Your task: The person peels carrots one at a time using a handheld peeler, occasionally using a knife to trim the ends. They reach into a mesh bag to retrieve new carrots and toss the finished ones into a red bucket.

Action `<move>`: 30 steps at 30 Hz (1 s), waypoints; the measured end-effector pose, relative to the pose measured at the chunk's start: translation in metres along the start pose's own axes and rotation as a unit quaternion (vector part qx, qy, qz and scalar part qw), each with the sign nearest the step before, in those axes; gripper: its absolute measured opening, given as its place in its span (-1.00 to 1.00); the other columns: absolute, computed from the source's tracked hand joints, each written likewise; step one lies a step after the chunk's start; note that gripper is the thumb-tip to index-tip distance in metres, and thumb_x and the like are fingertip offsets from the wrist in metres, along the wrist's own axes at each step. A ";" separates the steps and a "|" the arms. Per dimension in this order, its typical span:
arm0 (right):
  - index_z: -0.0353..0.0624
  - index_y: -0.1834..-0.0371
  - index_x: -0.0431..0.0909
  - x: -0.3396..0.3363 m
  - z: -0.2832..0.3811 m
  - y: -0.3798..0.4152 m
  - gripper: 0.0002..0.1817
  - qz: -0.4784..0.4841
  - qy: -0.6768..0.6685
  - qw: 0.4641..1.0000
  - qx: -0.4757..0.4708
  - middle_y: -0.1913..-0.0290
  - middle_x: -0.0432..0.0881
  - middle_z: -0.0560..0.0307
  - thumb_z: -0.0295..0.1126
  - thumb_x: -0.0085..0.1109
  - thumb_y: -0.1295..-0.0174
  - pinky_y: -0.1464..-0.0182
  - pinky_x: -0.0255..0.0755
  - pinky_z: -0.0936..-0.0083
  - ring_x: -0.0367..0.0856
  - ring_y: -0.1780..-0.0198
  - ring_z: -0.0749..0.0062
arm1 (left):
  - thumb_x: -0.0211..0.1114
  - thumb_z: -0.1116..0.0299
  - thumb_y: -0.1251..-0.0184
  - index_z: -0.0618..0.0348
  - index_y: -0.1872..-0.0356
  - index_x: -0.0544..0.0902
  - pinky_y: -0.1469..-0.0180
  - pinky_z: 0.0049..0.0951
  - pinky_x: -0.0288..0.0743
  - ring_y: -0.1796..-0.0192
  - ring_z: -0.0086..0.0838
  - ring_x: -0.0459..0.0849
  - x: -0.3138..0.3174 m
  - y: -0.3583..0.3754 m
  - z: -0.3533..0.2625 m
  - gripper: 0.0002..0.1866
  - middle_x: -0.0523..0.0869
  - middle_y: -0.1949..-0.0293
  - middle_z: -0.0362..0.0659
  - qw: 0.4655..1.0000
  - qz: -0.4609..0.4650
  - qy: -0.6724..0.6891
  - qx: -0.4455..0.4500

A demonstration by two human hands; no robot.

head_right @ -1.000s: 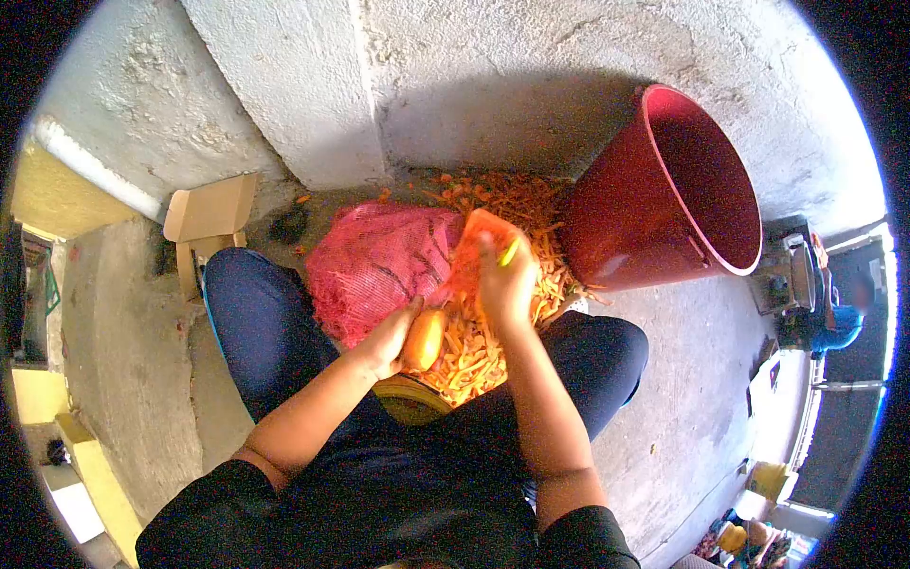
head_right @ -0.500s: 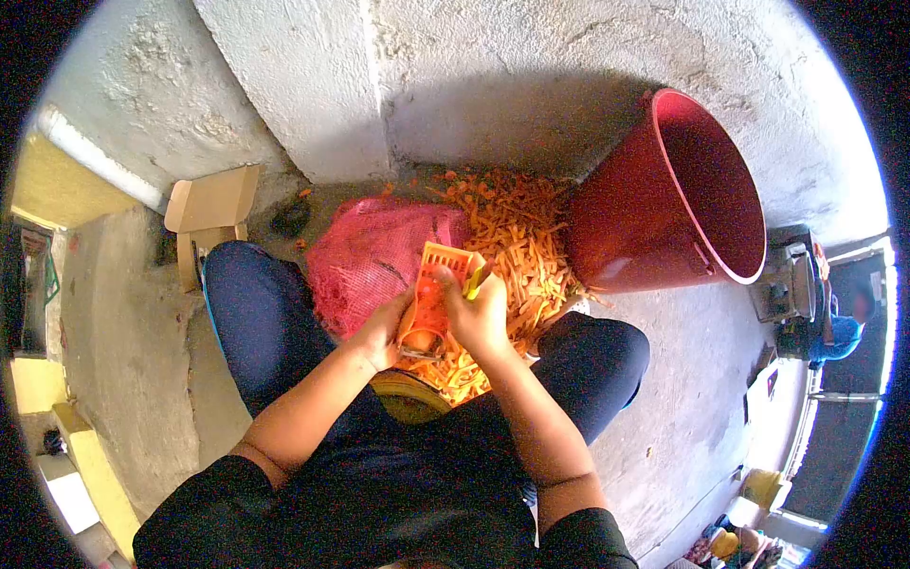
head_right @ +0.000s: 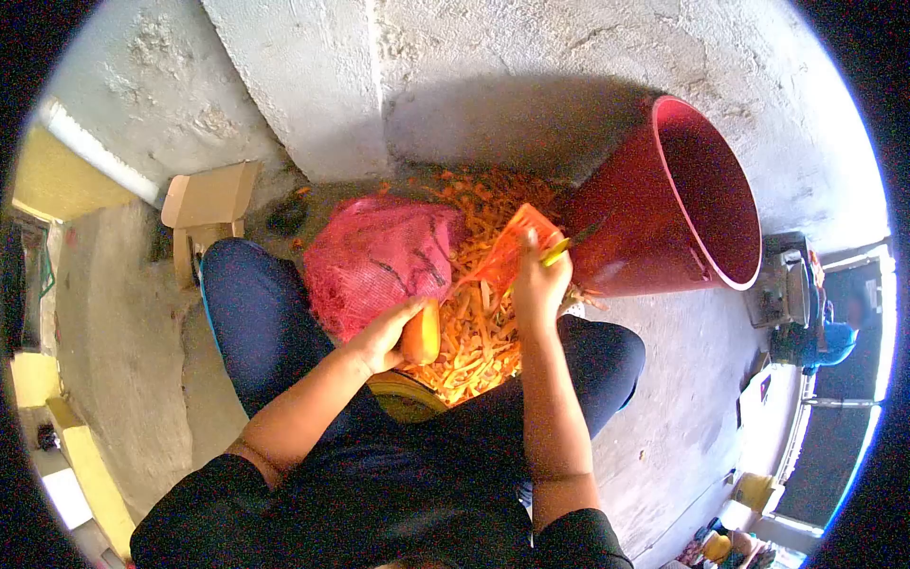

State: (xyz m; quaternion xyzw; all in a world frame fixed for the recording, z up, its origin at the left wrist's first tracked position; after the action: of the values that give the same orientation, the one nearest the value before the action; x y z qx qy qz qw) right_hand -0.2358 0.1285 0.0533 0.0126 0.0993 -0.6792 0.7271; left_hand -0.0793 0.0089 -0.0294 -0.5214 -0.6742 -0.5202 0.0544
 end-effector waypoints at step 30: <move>-0.26 0.33 0.45 0.066 0.019 0.066 -0.88 0.199 -0.038 0.979 0.008 0.49 0.55 0.11 -0.45 0.05 -0.10 0.41 0.37 0.58 0.49 0.47 0.54 | -0.20 0.01 -0.29 0.16 0.01 0.37 0.07 -0.33 0.44 0.12 -0.39 0.55 0.002 -0.014 0.002 -0.53 0.55 0.11 -0.13 0.992 0.069 0.102 0.010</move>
State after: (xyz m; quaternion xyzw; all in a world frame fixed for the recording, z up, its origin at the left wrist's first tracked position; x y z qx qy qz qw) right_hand -0.1646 0.0662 0.0535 0.0124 0.0613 -0.5213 0.8511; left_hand -0.0901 0.0130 -0.0382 -0.5103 -0.6329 -0.5587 0.1640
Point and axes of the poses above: each hand's wrist, its own y-axis away from the middle knuckle, its own x-axis out of the palm, z = x × y, the point moved 7 cm from there along -y, towards the middle knuckle
